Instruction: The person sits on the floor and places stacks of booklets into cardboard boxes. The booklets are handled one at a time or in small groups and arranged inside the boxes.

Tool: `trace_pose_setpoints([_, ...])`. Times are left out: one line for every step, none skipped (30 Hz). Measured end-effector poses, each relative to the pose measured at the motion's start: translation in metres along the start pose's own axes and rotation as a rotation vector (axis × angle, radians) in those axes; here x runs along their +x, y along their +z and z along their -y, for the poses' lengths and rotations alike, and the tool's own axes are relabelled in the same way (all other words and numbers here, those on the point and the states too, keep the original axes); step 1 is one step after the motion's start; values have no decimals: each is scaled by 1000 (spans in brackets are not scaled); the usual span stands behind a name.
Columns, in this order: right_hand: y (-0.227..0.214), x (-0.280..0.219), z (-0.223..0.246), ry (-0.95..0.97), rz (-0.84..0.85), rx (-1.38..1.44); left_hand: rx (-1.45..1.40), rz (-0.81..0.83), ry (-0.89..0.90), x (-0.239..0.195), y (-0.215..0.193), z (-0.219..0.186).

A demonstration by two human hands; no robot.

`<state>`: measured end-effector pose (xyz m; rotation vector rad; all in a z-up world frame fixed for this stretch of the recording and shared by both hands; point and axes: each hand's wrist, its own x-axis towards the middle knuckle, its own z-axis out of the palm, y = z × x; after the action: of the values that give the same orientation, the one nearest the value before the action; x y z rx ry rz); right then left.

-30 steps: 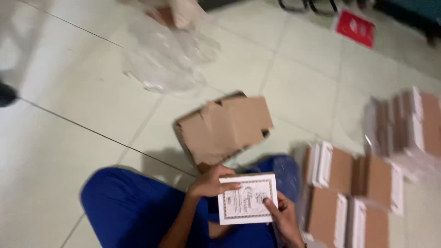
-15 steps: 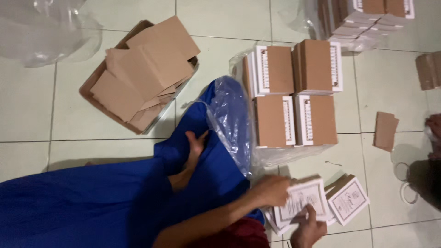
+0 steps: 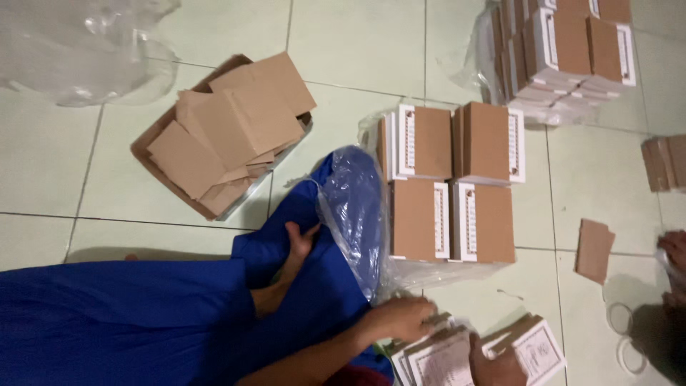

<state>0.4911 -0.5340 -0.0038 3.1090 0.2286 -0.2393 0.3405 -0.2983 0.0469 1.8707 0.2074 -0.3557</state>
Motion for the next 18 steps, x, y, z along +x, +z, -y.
trace_pose_setpoints([-28,-6,33,-178,-155,122,-51,-150,81,1,-9,8])
trace_pose_setpoints([-42,-14,75,-187,-156,129,-46,-161,78,-8,-24,7])
trace_pose_setpoints([-57,-23,117,-379,-170,354,-106,-409,197,-18,-39,6])
trace_pose_setpoints([-73,-34,159,-569,-184,584,-165,-655,319,-29,-54,6])
trace_pose_setpoints([-75,-36,188,-583,-184,589,-160,-670,317,-44,-67,5])
trace_pose_setpoints([-78,-40,218,-734,-207,515,-226,-710,284,-60,-79,4])
trace_pose_setpoints([-80,-44,252,-890,-230,443,-288,-756,249,-79,-94,6])
trace_pose_setpoints([-59,-34,260,-912,-230,455,-278,-779,245,-88,-100,21])
trace_pose_setpoints([-37,-26,269,-811,-315,239,-228,-810,225,-101,-105,35])
trace_pose_setpoints([-14,-19,279,-705,-400,27,-178,-840,203,-114,-110,51])
trace_pose_setpoints([-21,-24,284,-718,-402,34,-173,-854,200,-129,-116,60])
trace_pose_setpoints([-27,-29,290,-681,-350,-25,-262,-934,115,-144,-122,70])
trace_pose_setpoints([-36,-32,295,-644,-306,-87,-356,-1015,36,-156,-128,78])
trace_pose_setpoints([-39,-31,293,-660,-314,-83,-355,-1033,40,-157,-128,90])
trace_pose_setpoints([-41,-32,293,-628,-153,-84,-426,-1139,13,-160,-128,103])
trace_pose_setpoints([-44,-34,292,-592,7,-88,-498,-1245,-13,-164,-128,115])
trace_pose_setpoints([-34,-24,289,-626,-2,-72,-483,-1281,-10,-167,-132,118])
trace_pose_setpoints([-24,-13,288,-655,-37,-120,-474,-1230,76,-171,-135,121])
